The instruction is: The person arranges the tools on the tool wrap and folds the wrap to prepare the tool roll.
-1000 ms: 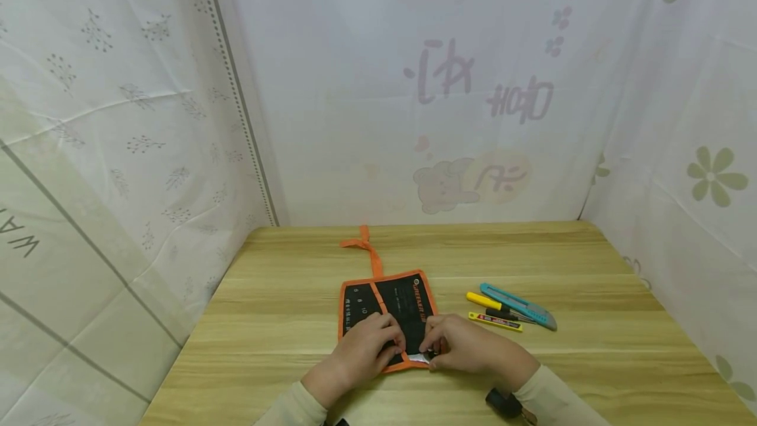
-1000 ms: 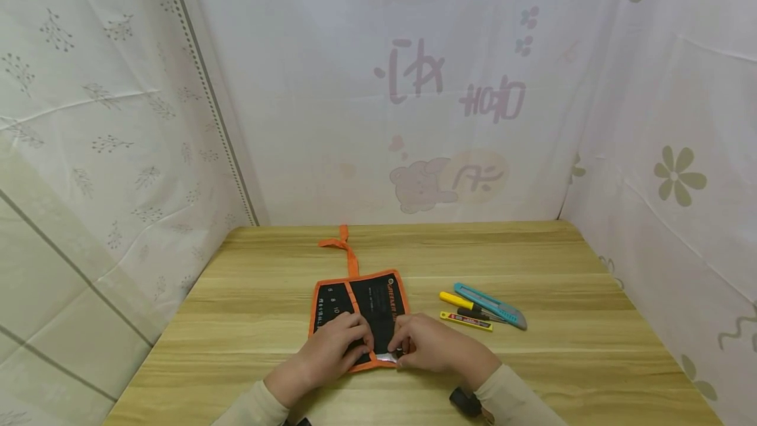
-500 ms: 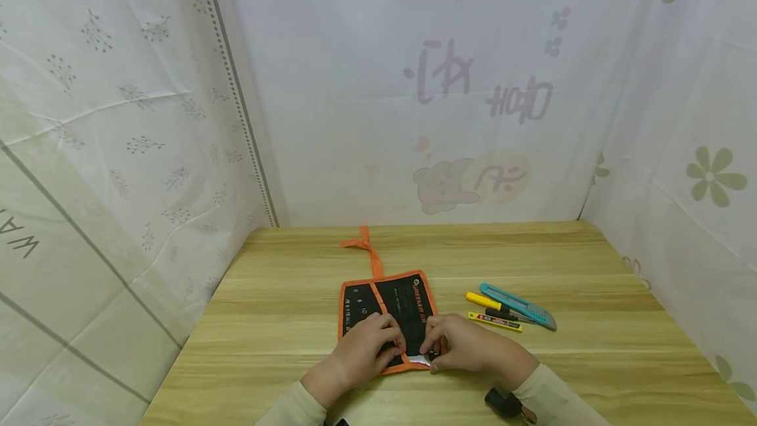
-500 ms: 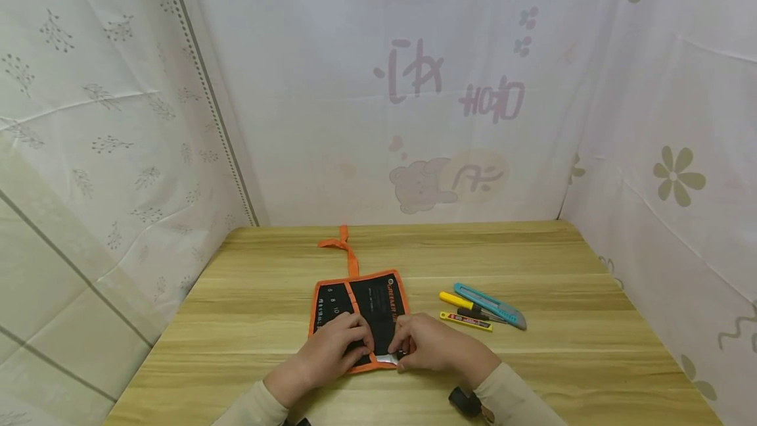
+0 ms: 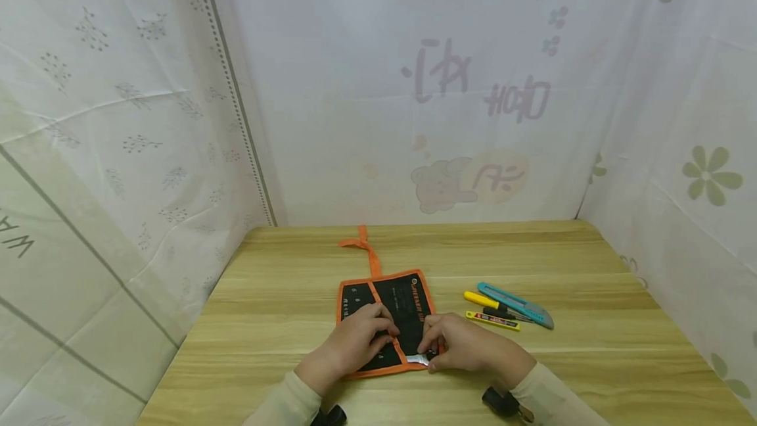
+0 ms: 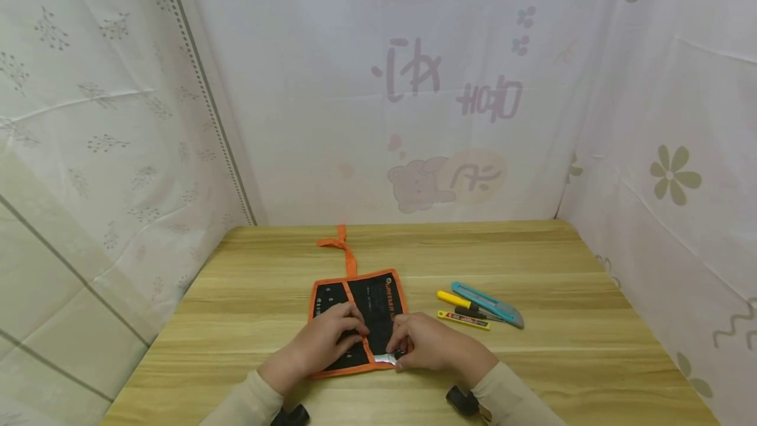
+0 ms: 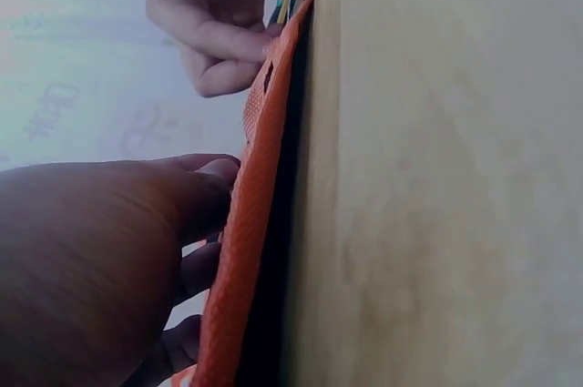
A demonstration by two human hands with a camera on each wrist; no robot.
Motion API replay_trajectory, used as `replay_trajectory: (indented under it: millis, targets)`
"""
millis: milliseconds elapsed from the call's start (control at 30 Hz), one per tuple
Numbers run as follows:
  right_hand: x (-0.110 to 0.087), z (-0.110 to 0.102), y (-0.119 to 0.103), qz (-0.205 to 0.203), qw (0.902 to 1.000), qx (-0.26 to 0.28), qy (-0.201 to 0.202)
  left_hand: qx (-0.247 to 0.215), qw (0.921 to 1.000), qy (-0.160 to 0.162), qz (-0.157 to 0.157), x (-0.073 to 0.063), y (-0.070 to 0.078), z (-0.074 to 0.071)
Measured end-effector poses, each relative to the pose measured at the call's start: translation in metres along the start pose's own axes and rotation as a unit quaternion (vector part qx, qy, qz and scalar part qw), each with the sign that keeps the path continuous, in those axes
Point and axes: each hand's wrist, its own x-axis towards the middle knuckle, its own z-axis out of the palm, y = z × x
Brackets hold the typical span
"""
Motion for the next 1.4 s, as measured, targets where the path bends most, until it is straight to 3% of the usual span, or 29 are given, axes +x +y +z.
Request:
replay_trajectory:
  millis: [400, 633, 1067, 1400]
  targets:
    - [0.000, 0.000, 0.000, -0.006, 0.9999, -0.009, 0.001, -0.029, 0.9992, -0.028, -0.002, 0.004, -0.006, -0.003]
    - [0.000, 0.000, -0.002, 0.001, 1.0000, -0.006, 0.004, -0.055, 0.9985, -0.005, -0.002, 0.004, -0.011, 0.002]
    - [-0.001, 0.000, 0.000, -0.002, 0.9997, 0.022, 0.006, -0.038, 0.9985, -0.024, -0.031, 0.005, -0.012, 0.005]
    - [-0.002, -0.001, -0.002, -0.005, 0.9998, 0.020, 0.006, -0.038, 0.9985, -0.018, -0.036, 0.004, -0.011, 0.007]
